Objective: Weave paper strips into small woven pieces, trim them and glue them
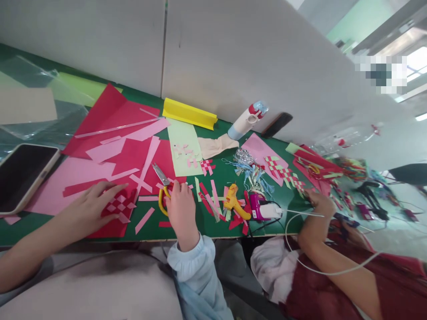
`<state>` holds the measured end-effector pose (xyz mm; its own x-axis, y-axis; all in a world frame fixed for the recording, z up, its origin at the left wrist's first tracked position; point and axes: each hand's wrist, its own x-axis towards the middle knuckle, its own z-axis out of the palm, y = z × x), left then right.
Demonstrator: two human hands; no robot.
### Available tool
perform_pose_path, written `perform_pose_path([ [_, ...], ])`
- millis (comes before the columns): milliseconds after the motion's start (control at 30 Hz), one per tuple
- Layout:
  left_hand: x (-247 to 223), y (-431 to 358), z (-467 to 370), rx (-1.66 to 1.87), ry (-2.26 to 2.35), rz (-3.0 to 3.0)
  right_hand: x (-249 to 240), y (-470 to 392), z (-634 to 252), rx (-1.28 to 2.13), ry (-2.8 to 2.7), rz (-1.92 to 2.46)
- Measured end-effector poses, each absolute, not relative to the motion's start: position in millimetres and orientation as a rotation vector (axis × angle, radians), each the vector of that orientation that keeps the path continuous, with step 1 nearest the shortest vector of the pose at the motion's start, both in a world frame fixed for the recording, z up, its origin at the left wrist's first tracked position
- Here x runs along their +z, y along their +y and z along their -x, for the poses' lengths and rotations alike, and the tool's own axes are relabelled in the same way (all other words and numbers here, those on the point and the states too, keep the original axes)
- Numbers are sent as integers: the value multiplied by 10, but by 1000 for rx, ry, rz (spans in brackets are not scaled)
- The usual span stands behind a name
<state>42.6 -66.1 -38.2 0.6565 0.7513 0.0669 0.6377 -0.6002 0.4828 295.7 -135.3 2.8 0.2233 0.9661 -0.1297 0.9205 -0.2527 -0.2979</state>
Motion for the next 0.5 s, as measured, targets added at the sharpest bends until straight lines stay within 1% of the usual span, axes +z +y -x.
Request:
perform_pose_path([
  [367, -235, -648, -417, 374, 1261, -2135, 83, -1391, -2930, 401, -1785, 2304],
  [500, -174, -626, -385, 447, 1267, -1852, 53, -1417, -2884, 383, -1664, 2136],
])
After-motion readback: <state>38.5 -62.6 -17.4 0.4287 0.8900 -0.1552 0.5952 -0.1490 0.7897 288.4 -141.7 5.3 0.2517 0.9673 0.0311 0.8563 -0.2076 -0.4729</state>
